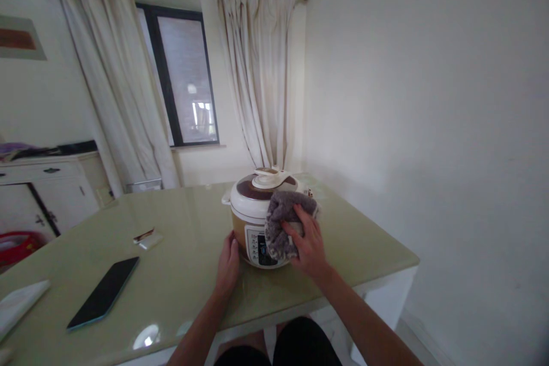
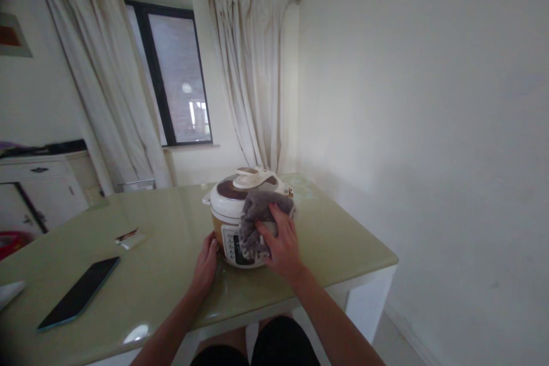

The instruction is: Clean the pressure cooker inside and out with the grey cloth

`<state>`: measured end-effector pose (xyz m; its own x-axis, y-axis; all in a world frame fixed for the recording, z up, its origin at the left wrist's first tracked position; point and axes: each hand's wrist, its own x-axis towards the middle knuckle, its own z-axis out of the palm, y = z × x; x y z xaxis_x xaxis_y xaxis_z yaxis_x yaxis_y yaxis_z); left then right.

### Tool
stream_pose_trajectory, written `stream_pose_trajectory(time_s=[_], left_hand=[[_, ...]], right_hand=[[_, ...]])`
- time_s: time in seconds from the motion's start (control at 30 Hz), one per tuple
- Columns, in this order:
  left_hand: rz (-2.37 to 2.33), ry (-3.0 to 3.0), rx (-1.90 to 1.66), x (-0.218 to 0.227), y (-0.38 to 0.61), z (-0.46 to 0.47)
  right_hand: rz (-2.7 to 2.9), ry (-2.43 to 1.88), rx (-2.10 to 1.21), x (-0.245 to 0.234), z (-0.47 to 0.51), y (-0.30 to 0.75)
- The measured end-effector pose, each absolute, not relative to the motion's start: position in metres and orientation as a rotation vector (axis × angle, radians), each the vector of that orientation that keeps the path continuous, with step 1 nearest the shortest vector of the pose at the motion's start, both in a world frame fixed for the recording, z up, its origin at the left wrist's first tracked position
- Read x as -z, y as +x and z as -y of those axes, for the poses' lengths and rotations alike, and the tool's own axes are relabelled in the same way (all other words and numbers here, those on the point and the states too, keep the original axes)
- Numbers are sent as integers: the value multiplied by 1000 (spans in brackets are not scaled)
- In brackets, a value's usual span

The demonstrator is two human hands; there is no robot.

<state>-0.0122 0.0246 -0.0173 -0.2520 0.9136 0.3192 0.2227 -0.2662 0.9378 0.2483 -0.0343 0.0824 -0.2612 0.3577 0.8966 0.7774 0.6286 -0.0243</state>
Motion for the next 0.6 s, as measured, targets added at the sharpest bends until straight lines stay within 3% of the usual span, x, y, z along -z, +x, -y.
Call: stream_pose_trajectory(time_s=[0.17, 0.27, 0.5, 0.6], left_hand=[[-1406, 1461, -1558, 17, -14, -23], [-1435, 1462, -1551, 14, -14, -22], [-1421, 1438, -1537, 5, -7, -17], [-1371, 1483, -1565, -2, -3, -9]], right_hand=[[1593, -1177, 247, -183, -22, 253], [1583, -1214, 182, -202, -33, 253], [1667, -1113, 299, -92, 41, 241], [1790, -1052, 358, -73, 55, 238]])
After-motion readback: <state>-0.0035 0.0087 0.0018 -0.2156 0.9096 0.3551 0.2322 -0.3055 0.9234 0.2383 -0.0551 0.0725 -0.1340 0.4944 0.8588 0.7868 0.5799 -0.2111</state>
